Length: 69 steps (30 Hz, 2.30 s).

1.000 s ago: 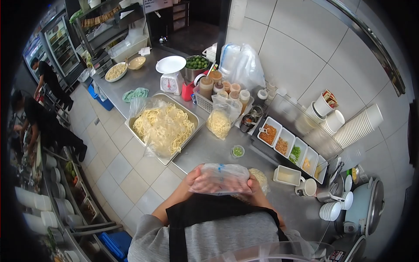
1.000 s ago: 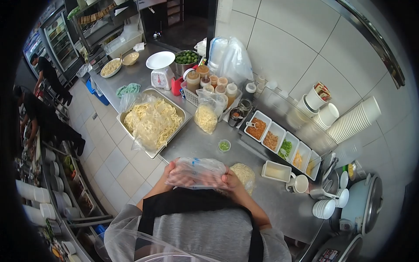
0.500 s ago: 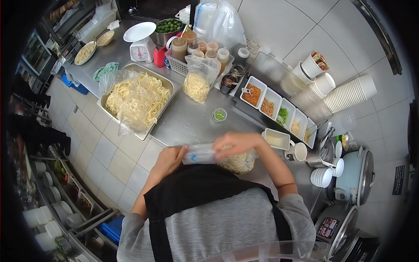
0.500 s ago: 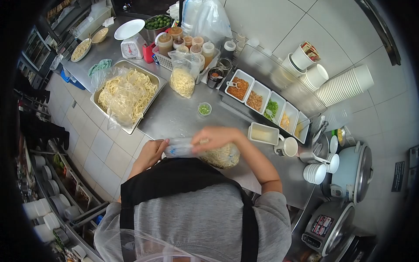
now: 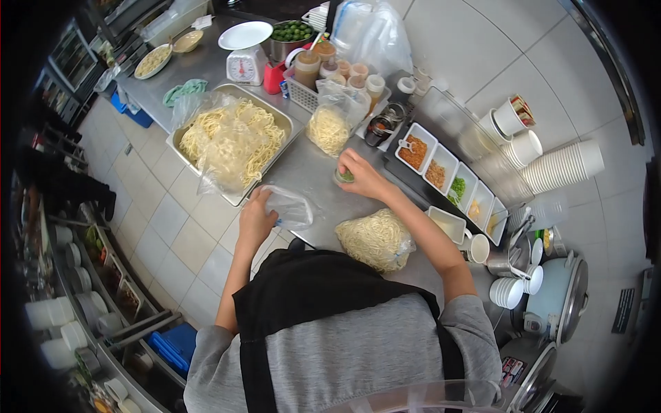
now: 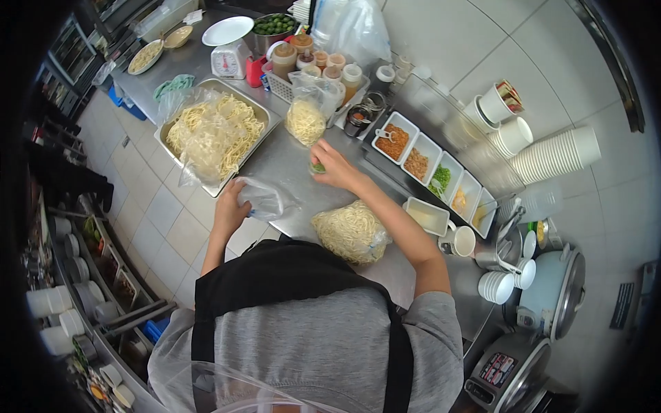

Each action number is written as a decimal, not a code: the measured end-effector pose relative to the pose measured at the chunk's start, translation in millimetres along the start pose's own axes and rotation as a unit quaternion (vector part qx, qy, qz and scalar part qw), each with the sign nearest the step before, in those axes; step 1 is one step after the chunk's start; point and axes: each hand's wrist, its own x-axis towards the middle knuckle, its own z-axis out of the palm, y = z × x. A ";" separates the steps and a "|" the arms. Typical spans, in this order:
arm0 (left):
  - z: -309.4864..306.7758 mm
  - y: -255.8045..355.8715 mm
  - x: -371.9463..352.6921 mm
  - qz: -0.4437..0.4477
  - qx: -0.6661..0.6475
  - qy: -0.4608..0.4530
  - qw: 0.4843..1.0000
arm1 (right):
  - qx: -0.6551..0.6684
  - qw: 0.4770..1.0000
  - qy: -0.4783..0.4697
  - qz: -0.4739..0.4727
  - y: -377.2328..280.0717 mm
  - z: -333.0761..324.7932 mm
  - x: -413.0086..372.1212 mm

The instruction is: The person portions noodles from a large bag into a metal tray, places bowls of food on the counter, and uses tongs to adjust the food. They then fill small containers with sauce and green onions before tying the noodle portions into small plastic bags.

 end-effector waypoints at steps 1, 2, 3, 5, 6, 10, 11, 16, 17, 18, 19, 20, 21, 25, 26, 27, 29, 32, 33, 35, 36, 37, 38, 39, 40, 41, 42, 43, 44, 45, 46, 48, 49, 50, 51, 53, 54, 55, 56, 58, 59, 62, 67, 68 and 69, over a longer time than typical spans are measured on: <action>3.6 -4.0 1.6 -0.004 0.021 -0.024 0.999 | 0.026 0.999 0.007 -0.027 -18.1 -0.7 6.7; 5.4 -3.4 3.4 -0.019 0.010 -0.043 0.999 | 0.052 0.997 0.016 -0.052 -44.7 -1.1 14.3; 7.8 -0.8 6.1 -0.033 -0.001 -0.062 0.998 | 0.077 0.994 0.025 -0.076 -65.6 1.8 19.9; 11.9 -1.3 9.5 -0.028 -0.005 -0.089 0.996 | 0.110 0.987 -0.024 -0.112 -94.1 15.7 24.7; 10.6 0.0 10.2 -0.021 -0.013 -0.103 0.994 | 0.123 0.983 -0.047 -0.130 -102.8 22.7 26.7; 9.4 -5.9 8.1 0.000 -0.065 -0.148 0.987 | 0.024 0.989 -0.102 -0.109 -87.1 61.0 32.3; 14.1 -19.7 7.1 0.018 -0.094 -0.153 0.983 | 0.016 0.989 -0.111 -0.098 -80.8 67.0 35.1; 15.5 -30.2 2.5 -0.089 -0.228 -0.179 0.953 | -0.051 0.988 -0.107 -0.103 -60.6 102.6 42.6; 13.4 -25.6 3.4 -0.104 -0.233 -0.183 0.949 | -0.071 0.986 -0.102 -0.113 -58.3 108.6 43.5; 11.7 -23.4 4.0 -0.119 -0.238 -0.186 0.946 | -0.091 0.983 -0.097 -0.124 -55.4 113.0 44.2; 13.3 -26.3 3.3 -0.090 -0.215 -0.168 0.958 | -0.110 0.979 -0.095 -0.141 -51.9 115.5 42.5; 17.1 -31.6 1.4 -0.062 -0.191 -0.148 0.968 | -0.129 0.975 -0.092 -0.158 -60.2 108.3 39.9; 20.1 -35.3 0.5 -0.034 -0.167 -0.129 0.977 | -0.149 0.969 -0.091 -0.174 -66.6 101.2 38.7; 20.3 -37.6 -2.4 -0.038 -0.213 -0.132 0.967 | -0.193 0.969 -0.015 -0.154 -73.9 92.0 36.1; 11.2 -26.1 -1.4 -0.036 -0.212 -0.144 0.966 | -0.193 0.970 -0.013 -0.147 -71.8 90.0 39.7; 1.6 -16.4 -0.2 -0.033 -0.211 -0.155 0.965 | -0.193 0.971 -0.012 -0.140 -70.2 88.5 42.5; -18.1 -3.3 -6.1 -0.047 -0.390 -0.144 0.908 | -0.135 0.984 -0.046 -0.109 -64.3 93.1 46.2; -29.4 -28.0 -15.0 -0.044 -0.453 -0.125 0.881 | -0.091 0.988 -0.083 -0.092 -58.1 91.8 49.4; -26.4 -39.8 -16.3 -0.031 -0.396 -0.110 0.911 | -0.081 0.988 -0.093 -0.092 -58.8 91.2 50.1; -12.0 -54.0 -17.7 0.020 -0.217 -0.109 0.970 | -0.064 0.989 -0.110 -0.073 -63.1 86.3 49.1; 4.2 -59.5 -16.0 0.058 -0.178 -0.066 0.980 | -0.056 0.989 -0.117 -0.065 -65.2 84.8 49.8; 26.1 -64.0 -13.0 0.098 -0.138 -0.024 0.985 | -0.048 0.989 -0.114 -0.075 -64.0 86.7 51.0; 45.8 -68.7 -9.5 0.138 -0.098 0.017 0.985 | -0.040 0.990 -0.110 -0.084 -61.4 89.3 51.2; 63.8 -75.6 -3.7 0.119 -0.134 0.006 0.984 | -0.032 0.990 -0.106 -0.091 -59.8 90.4 50.5; 81.2 -82.0 3.5 0.100 -0.170 -0.005 0.980 | -0.035 0.989 -0.117 -0.087 -60.3 90.4 50.2; 88.2 -79.6 7.9 0.081 -0.206 -0.015 0.975 | -0.038 0.987 -0.129 -0.083 -64.0 88.6 51.2; 92.7 -78.1 7.0 0.070 -0.229 -0.019 0.971 | -0.042 0.986 -0.140 -0.080 -67.2 85.6 52.0; 95.5 -77.5 5.6 0.060 -0.250 -0.023 0.966 | -0.049 0.988 -0.124 -0.077 -69.3 80.0 53.9; 95.3 -76.7 7.7 0.050 -0.270 -0.025 0.961 | -0.057 0.990 -0.107 -0.076 -80.0 64.3 58.9; 92.7 -75.1 10.9 0.062 -0.234 -0.014 0.970 | -0.065 0.991 -0.092 -0.074 -92.2 46.9 63.4; 89.0 -72.4 10.6 0.071 -0.197 -0.005 0.978 | -0.045 0.995 -0.058 -0.068 -110.0 24.1 65.8; 87.7 -72.8 5.0 0.080 -0.154 0.005 0.985 | -0.001 0.999 0.014 -0.050 -140.3 -12.8 66.9; 89.8 -72.8 5.3 0.083 -0.150 0.009 0.985 | -0.086 0.988 0.060 -0.110 -140.3 -5.6 66.6; 90.6 -71.4 7.8 0.089 -0.145 0.014 0.985 | -0.172 0.965 0.107 -0.169 -140.3 10.0 66.6; 87.7 -62.5 9.8 0.113 -0.182 0.054 0.975 | -0.258 0.927 0.154 -0.226 -138.5 24.6 67.0; 82.5 -55.7 9.2 0.061 -0.275 -0.008 0.960 | -0.292 0.924 0.083 -0.234 -119.3 57.4 65.7; 79.0 -55.1 8.0 0.034 -0.319 -0.038 0.946 | -0.308 0.920 0.047 -0.239 -114.6 67.0 66.4; 81.7 -60.8 7.1 0.035 -0.308 -0.031 0.950 | -0.268 0.937 0.064 -0.213 -116.5 67.6 68.5; 90.9 -71.4 5.8 0.034 -0.299 -0.023 0.953 | -0.200 0.952 0.132 -0.192 -123.6 60.3 70.9; 91.9 -75.3 4.8 0.027 -0.284 -0.025 0.958 | -0.055 0.954 0.257 -0.145 -152.0 32.7 70.9; 85.8 -68.7 5.4 0.021 -0.279 -0.035 0.960 | -0.002 0.959 0.252 -0.128 -164.5 11.7 64.5; 97.2 -89.1 2.7 0.007 -0.279 -0.093 0.956 | -0.137 0.989 -0.019 -0.059 -182.4 -9.8 32.7; 109.5 -101.6 3.1 0.102 -0.145 -0.035 0.984 | -0.124 0.989 0.009 -0.086 -99.7 79.7 25.2; 116.3 -111.8 -1.1 0.065 -0.188 -0.058 0.978 | -0.039 0.997 -0.005 -0.073 -113.8 71.5 32.5; 117.9 -108.4 3.0 0.053 -0.209 -0.055 0.975 | 0.047 0.997 -0.019 -0.059 -128.7 59.6 38.7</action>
